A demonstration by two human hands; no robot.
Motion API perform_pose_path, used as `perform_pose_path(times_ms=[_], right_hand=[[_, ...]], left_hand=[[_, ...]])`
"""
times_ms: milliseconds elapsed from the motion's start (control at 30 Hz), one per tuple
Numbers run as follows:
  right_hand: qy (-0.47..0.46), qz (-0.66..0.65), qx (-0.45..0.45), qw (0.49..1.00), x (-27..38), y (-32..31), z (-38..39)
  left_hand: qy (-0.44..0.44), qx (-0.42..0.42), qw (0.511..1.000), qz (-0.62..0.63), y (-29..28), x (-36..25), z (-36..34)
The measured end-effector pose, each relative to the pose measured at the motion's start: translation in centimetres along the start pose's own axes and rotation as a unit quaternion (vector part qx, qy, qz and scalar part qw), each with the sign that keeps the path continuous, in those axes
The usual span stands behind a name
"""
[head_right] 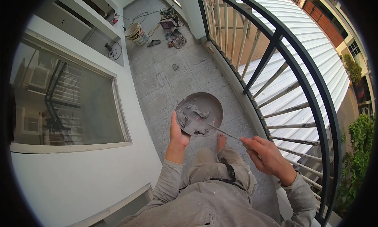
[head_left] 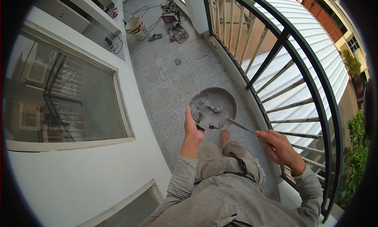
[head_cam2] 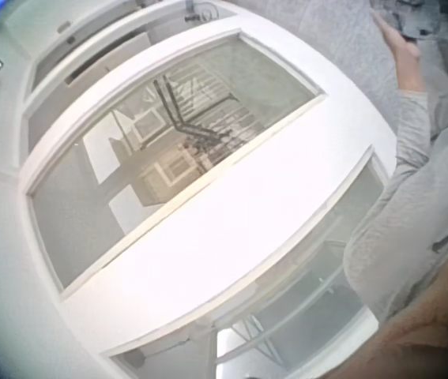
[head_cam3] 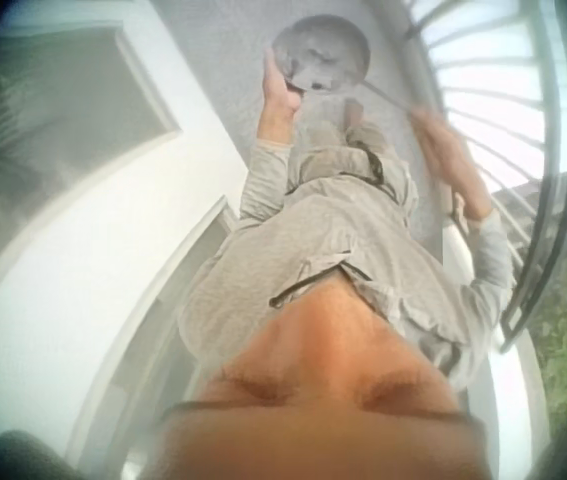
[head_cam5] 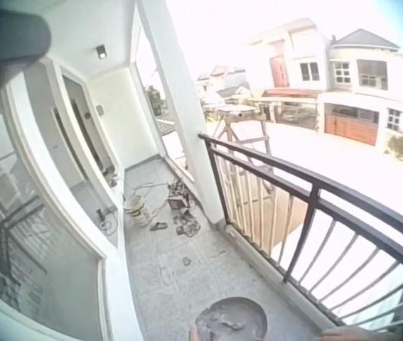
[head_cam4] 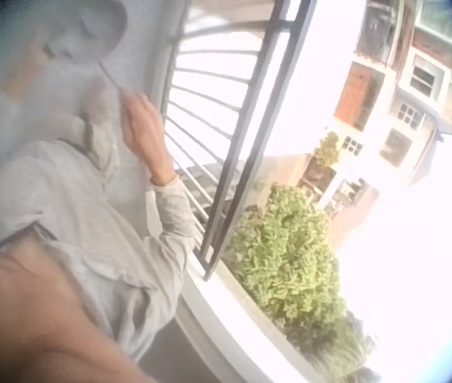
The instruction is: The person scrapes excess material from floor tile joints and سپس mixes dry grout with water in a small dish using a trowel.
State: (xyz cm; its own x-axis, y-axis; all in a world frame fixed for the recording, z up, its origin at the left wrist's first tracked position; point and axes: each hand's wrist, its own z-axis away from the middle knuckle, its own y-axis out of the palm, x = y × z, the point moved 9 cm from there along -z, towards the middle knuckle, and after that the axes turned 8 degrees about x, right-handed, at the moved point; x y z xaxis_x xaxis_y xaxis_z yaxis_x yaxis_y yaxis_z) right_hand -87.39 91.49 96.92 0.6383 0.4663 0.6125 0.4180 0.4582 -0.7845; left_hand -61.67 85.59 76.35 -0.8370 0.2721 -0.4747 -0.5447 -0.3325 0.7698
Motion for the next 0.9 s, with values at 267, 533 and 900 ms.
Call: perform_pose_path(times_ms=[267,533,900], right_hand=[[0.286,-0.371,0.181,0.865,-8.3,-0.6,-18.9],[0.245,-0.361,0.262,0.861,-10.1,2.1,-40.4],[-0.002,0.044,0.338,0.940,1.5,0.0,-65.2]], left_hand=[[0.066,-0.022,0.996,0.050,-1.9,-7.6,-7.6],[0.055,-0.036,0.995,0.074,-6.8,-15.9,-18.0],[0.007,-0.050,0.998,0.030,-9.4,-28.8,-29.6]])
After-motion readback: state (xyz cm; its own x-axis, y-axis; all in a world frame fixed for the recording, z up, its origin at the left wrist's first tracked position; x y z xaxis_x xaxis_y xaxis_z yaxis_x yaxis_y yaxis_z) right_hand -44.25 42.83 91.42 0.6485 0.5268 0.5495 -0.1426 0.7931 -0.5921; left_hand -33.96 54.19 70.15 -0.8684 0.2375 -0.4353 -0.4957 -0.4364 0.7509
